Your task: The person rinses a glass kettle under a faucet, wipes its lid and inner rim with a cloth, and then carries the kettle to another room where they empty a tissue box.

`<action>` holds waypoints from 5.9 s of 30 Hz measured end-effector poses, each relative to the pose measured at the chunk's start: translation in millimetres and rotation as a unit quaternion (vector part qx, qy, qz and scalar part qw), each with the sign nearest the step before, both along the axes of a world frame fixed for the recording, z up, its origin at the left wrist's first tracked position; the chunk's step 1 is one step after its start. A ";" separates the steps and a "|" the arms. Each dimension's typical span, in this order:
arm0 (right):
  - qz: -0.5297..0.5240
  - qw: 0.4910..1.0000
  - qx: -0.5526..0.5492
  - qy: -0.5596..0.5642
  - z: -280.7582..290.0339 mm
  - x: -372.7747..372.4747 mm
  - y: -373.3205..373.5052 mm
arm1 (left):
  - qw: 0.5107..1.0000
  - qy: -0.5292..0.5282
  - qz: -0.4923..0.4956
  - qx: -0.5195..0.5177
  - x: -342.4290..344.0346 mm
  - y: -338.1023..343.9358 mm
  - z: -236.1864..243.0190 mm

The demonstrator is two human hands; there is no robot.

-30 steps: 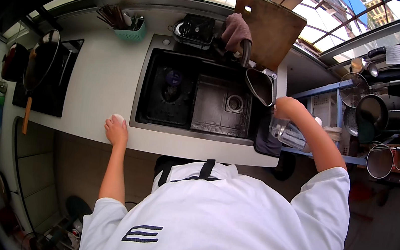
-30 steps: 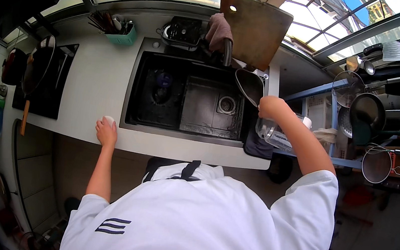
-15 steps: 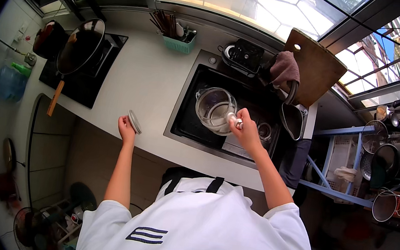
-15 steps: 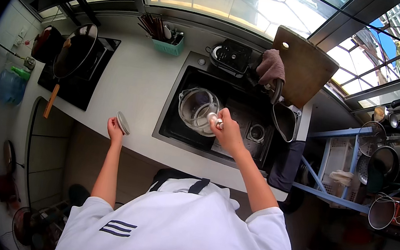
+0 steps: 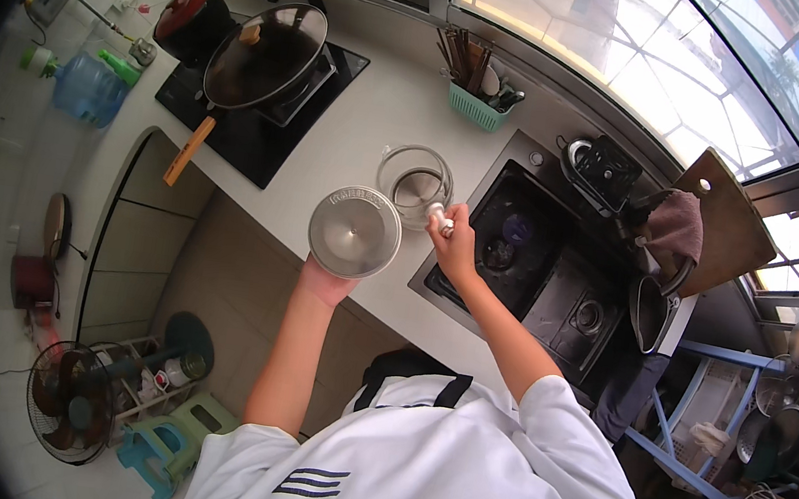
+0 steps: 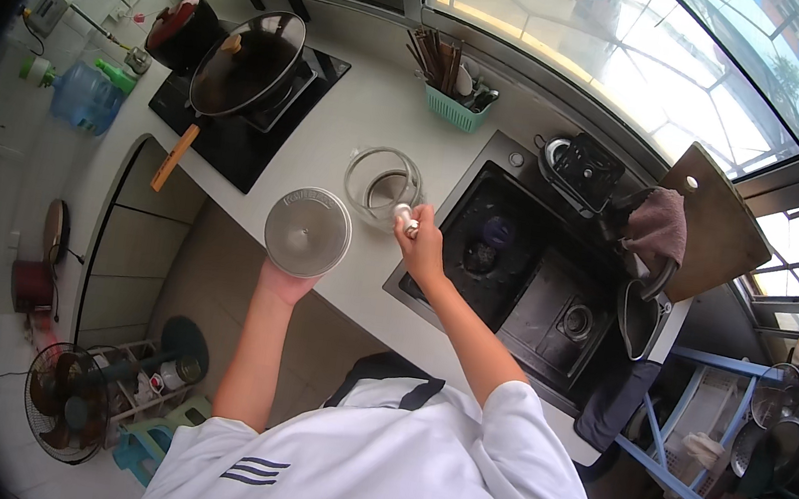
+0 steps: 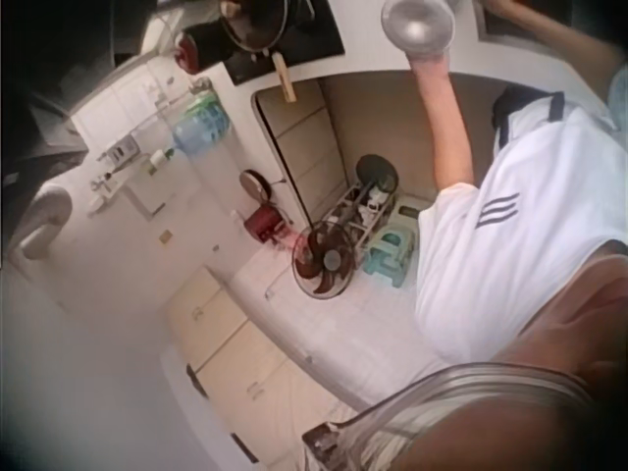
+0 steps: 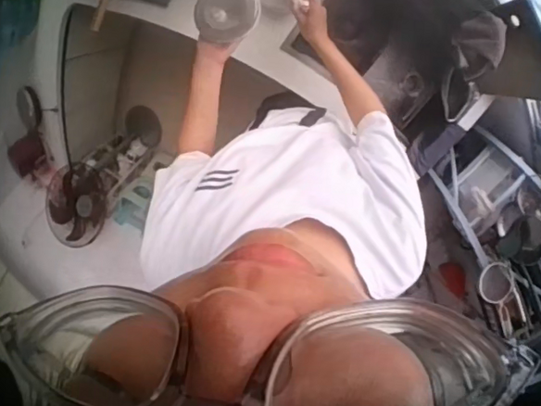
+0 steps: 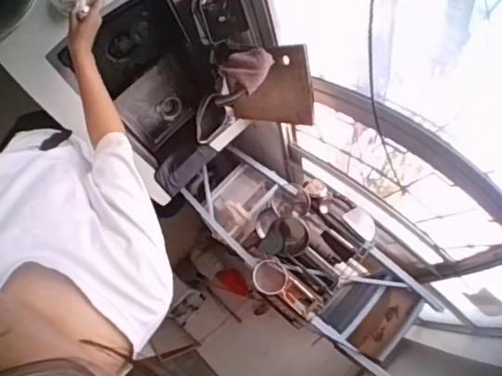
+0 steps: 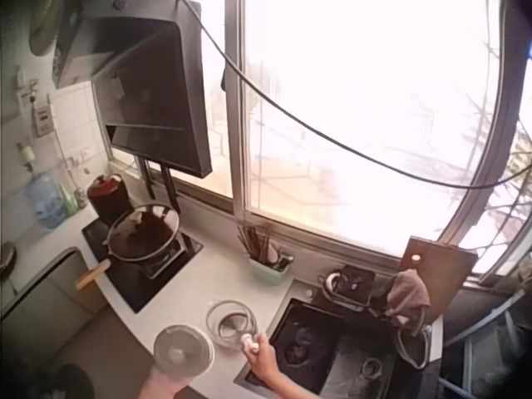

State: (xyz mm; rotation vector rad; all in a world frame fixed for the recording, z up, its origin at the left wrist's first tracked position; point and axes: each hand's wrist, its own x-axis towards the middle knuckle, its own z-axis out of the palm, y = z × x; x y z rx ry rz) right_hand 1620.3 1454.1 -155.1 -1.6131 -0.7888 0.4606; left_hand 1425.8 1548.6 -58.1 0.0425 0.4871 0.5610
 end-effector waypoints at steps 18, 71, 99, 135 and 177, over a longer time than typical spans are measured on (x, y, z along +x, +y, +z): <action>-0.190 0.934 -0.278 -0.124 -37.9 41.5 -318.2 | 0.898 0.126 -0.374 0.193 137.6 -101.5 34.3; -0.388 0.905 -0.166 0.055 -3.3 181.6 -324.9 | 0.796 0.280 -0.428 0.323 331.0 -321.7 -116.9; -0.382 0.894 -0.153 0.179 -7.2 189.7 -327.2 | 0.796 0.298 -0.412 0.328 330.1 -321.0 -108.0; -0.136 0.951 -0.199 -0.192 24.4 167.1 -353.4 | 0.614 0.287 -0.479 0.557 354.5 -288.1 -148.1; -0.270 0.913 -0.015 0.305 -69.5 166.9 -337.3 | 0.667 0.321 -0.277 0.612 337.3 -311.9 -122.8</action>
